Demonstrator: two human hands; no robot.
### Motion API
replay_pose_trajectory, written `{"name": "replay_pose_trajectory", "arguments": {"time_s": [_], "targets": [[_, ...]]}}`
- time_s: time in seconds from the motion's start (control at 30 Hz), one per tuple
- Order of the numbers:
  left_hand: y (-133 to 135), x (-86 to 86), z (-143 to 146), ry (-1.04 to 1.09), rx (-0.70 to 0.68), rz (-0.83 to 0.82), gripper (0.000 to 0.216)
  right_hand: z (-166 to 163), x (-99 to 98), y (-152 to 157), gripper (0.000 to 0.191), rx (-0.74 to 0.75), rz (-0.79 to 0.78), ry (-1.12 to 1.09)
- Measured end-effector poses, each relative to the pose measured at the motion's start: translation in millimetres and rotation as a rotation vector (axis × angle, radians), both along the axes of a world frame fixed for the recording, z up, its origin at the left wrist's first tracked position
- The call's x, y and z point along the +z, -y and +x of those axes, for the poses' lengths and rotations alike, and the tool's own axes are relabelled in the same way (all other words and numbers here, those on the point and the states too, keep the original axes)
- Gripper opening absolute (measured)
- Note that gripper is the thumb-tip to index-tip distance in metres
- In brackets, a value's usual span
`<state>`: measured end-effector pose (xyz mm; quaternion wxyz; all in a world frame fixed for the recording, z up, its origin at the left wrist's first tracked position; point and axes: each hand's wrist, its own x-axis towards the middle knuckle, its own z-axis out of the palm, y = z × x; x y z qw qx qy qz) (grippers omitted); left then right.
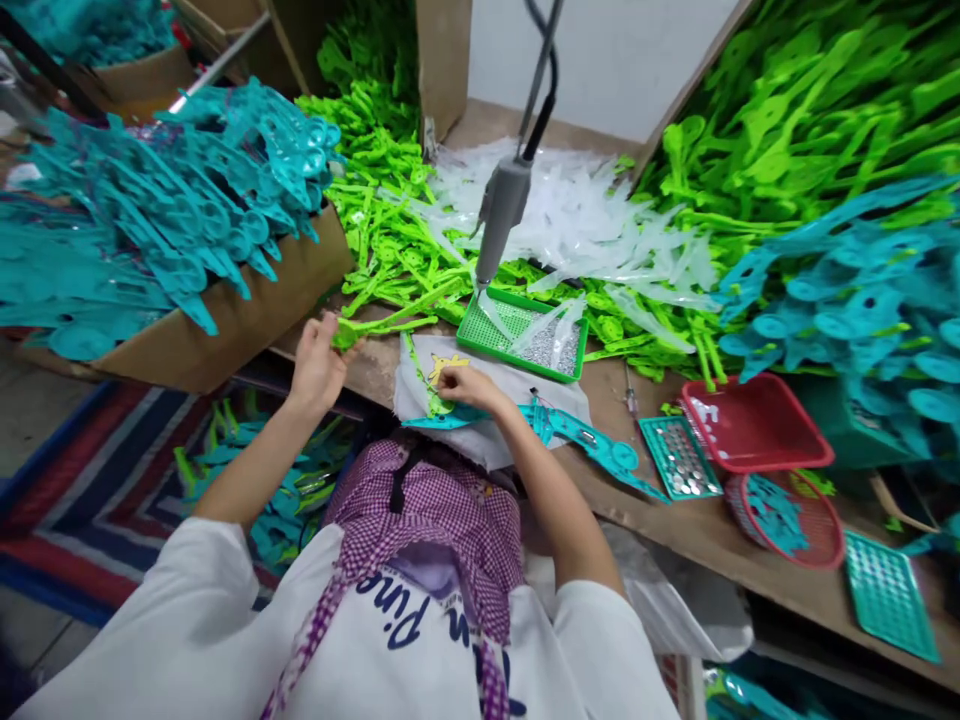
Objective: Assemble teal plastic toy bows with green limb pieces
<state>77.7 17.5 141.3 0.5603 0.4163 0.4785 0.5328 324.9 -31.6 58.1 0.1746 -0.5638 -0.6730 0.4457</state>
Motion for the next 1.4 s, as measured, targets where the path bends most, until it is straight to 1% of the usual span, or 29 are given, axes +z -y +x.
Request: {"name": "replay_pose_trajectory", "arguments": {"time_s": [0.07, 0.1, 0.17, 0.3, 0.43, 0.5, 0.57, 0.6, 0.7, 0.77, 0.83, 0.9, 1.03, 1.1, 1.17, 1.23, 1.3, 1.4], "targets": [[26, -14.0, -16, 0.08, -0.071, -0.266, 0.026, 1, -0.6, 0, 0.002, 0.015, -0.014, -0.015], [36, -18.1, -23, 0.11, -0.102, -0.365, 0.03, 1, -1.3, 0, 0.002, 0.024, -0.021, -0.022], [51, -21.9, -35, 0.162, -0.145, -0.494, 0.038, 2, -3.4, -1, 0.002, 0.037, -0.033, -0.034], [74, -19.5, -51, 0.234, -0.186, -0.578, 0.04, 3, -5.7, -3, 0.003, 0.042, -0.038, -0.049], [87, -17.0, -56, 0.305, -0.34, -0.646, 0.034, 1, -2.4, -1, 0.003, 0.039, -0.023, -0.015], [88, -16.9, -52, 0.329, -0.379, -0.628, 0.026, 1, -0.8, -1, 0.003, 0.038, -0.019, -0.008], [85, -16.3, -43, 0.354, -0.368, -0.522, 0.019, 2, 0.1, -1, 0.003, 0.04, -0.013, -0.008], [83, -15.7, -37, 0.367, -0.363, -0.45, 0.025, 2, 0.3, -1, 0.003, 0.04, -0.009, -0.007], [73, -13.9, -18, 0.36, -0.401, -0.265, 0.056, 0, 0.7, -2, 0.003, 0.04, 0.011, -0.004], [63, -12.9, -7, 0.288, -0.45, -0.211, 0.061, -1, 0.5, -2, 0.003, 0.042, 0.024, -0.004], [52, -12.4, 4, 0.173, -0.501, -0.181, 0.059, -3, 0.0, -1, 0.002, 0.039, 0.04, -0.007], [43, -13.8, 15, 0.043, -0.538, -0.133, 0.061, -2, -1.0, 1, 0.003, 0.02, 0.054, -0.003], [33, -26.5, 31, -0.137, -0.521, 0.008, 0.071, 1, -2.2, 2, 0.005, -0.025, 0.053, 0.037], [35, -36.4, 34, -0.181, -0.5, 0.02, 0.067, 2, -0.6, 2, 0.006, -0.02, 0.041, 0.059], [38, -45.3, 33, -0.193, -0.488, -0.007, 0.06, 3, 2.5, 1, 0.006, -0.004, 0.028, 0.088], [40, -50.5, 29, -0.183, -0.497, -0.035, 0.056, 4, 6.1, 1, 0.005, 0.016, 0.014, 0.121], [38, -51.4, 20, -0.172, -0.525, -0.038, 0.054, 4, 9.6, 2, 0.003, 0.025, -0.003, 0.146], [26, -48.5, 0, -0.16, -0.561, -0.013, 0.053, 3, 13.2, 2, 0.003, 0.019, -0.032, 0.156]]}}
